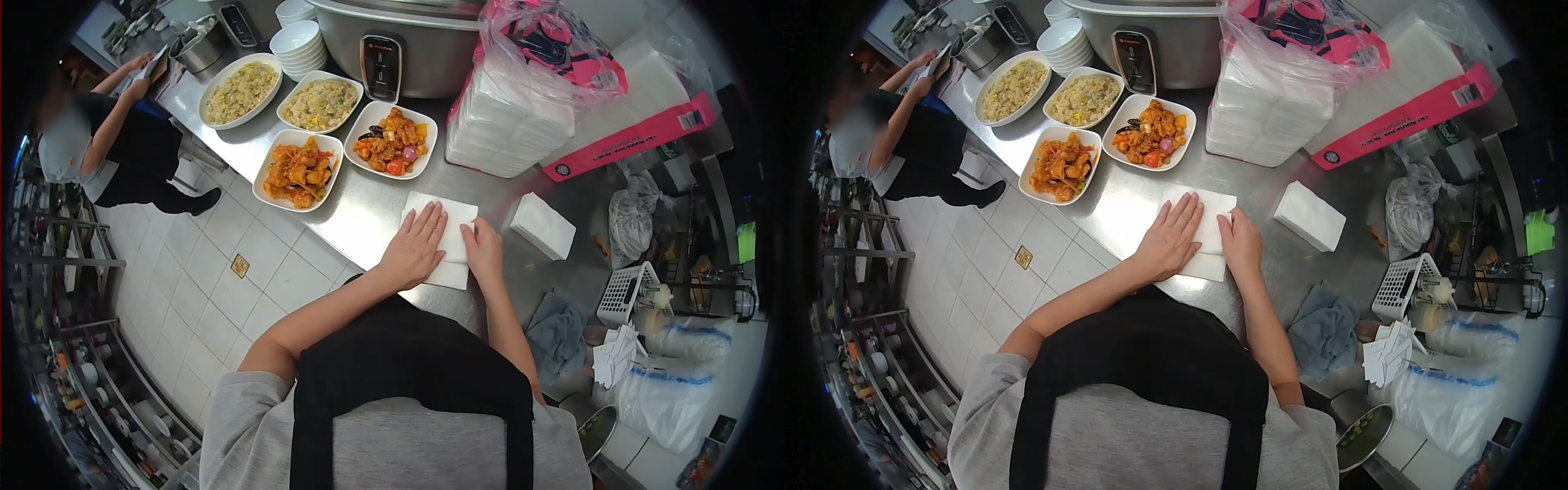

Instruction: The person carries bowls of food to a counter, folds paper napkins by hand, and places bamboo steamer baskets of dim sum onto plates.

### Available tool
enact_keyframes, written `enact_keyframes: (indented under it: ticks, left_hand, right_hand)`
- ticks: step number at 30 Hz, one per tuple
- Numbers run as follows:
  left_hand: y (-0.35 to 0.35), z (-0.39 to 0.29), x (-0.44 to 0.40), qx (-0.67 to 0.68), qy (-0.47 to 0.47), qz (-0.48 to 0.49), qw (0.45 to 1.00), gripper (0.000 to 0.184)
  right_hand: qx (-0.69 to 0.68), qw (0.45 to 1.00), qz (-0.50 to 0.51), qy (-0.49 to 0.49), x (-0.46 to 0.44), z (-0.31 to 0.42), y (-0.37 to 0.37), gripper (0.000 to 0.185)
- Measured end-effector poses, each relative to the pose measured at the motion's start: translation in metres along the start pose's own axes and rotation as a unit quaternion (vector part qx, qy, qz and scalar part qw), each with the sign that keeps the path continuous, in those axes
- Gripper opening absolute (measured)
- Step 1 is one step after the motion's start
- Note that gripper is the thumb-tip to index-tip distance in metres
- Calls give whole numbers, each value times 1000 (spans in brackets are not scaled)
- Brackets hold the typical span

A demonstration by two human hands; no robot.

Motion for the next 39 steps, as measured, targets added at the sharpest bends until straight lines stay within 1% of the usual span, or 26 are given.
enact_keyframes:
  ticks: [2, 4, 5, 7, 8, 10, 13, 15, 18, 19, 21, 23, 25, 26, 27, 28, 29, 30, 31, 32, 33, 34, 35, 37, 38, 39]
  left_hand:
    - [-1, -1, 0, 2, 3, 0, 1000, 63]
    - [-2, -1, 0, 3, 11, -1, 1000, 63]
    - [-5, 0, 1, -3, 9, 5, 1000, 65]
    - [-6, 2, 0, -10, 3, 13, 1000, 67]
    - [-7, 4, 1, 6, -1, 7, 1000, 68]
    - [-3, 5, 2, 25, -1, 4, 1000, 68]
    - [12, 4, 7, 24, -33, 23, 999, 68]
    - [21, -8, 14, -24, -141, 69, 987, 71]
    - [20, -2, 38, -33, -146, 103, 983, 72]
    - [22, -1, 47, -35, -145, 103, 983, 72]
    - [25, 8, 64, -8, -70, 115, 991, 71]
    - [29, 11, 75, 9, -49, 113, 992, 69]
    - [30, 18, 85, 88, 8, 116, 989, 68]
    - [36, 21, 87, 102, 18, 63, 993, 56]
    - [38, 22, 89, 101, 19, 59, 993, 56]
    - [42, 32, 90, 224, 103, 10, 969, 48]
    - [43, 41, 92, 342, 184, -40, 921, 40]
    - [44, 42, 90, 341, 184, -43, 921, 40]
    - [36, 45, 88, 496, 240, -17, 835, 40]
    - [28, 43, 87, 633, 288, 9, 719, 43]
    - [20, 36, 88, 749, 324, 35, 577, 49]
    - [18, 22, 82, 839, 301, 56, 450, 57]
    - [16, 16, 74, 838, 302, 54, 450, 57]
    - [19, 3, 54, 918, 291, 38, 267, 67]
    - [12, 8, 50, 919, 301, 13, 254, 57]
    - [12, 4, 42, 918, 300, 25, 257, 57]
  right_hand:
    - [-11, 1000, 6, -22, 9, 6, 9, 22]
    - [51, 968, -82, 231, 43, 41, 17, 36]
    - [50, 969, -84, 229, 57, 46, 13, 36]
    - [34, 962, 74, 261, 81, 56, -9, 60]
    - [34, 963, 72, 259, 83, 51, -10, 60]
    - [146, 958, 69, 237, 83, 30, -13, 71]
    - [204, 953, 54, 219, 84, 15, -7, 72]
    - [203, 953, 57, 218, 84, 16, -6, 72]
    - [202, 954, 42, 216, 83, 15, -5, 67]
    - [208, 953, 35, 216, 82, 16, -3, 61]
    - [213, 953, 25, 216, 79, 16, 0, 55]
    - [189, 951, -11, 246, 74, 16, 4, 42]
    - [180, 949, -28, 259, 71, 19, 6, 37]
    - [171, 946, -44, 271, 68, 21, 7, 33]
    - [171, 945, -46, 274, 66, 21, 6, 33]
    - [159, 944, -55, 284, 63, 21, 6, 29]
    - [148, 943, -63, 293, 61, 21, 7, 26]
    - [149, 941, -64, 296, 59, 22, 8, 26]
    - [123, 948, -82, 284, 56, 21, 13, 24]
    - [96, 953, -98, 270, 54, 20, 16, 21]
    - [96, 952, -96, 274, 55, 23, 18, 21]
    - [84, 950, -117, 278, 59, 29, 24, 20]
    - [72, 947, -139, 281, 63, 34, 29, 20]
    - [60, 942, -114, 309, 74, 38, 31, 19]
    - [52, 937, -91, 335, 79, 40, 31, 18]
    - [54, 938, -99, 326, 81, 38, 36, 18]
Point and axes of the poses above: each hand's wrist, its own x-axis away from the middle knuckle, its own y-axis out of the back of the hand, z = x × y, the point moved 5 cm from there along -x, towards the middle knuckle, and after that the axes turned 4 degrees about -y, right-handed, at the moved point
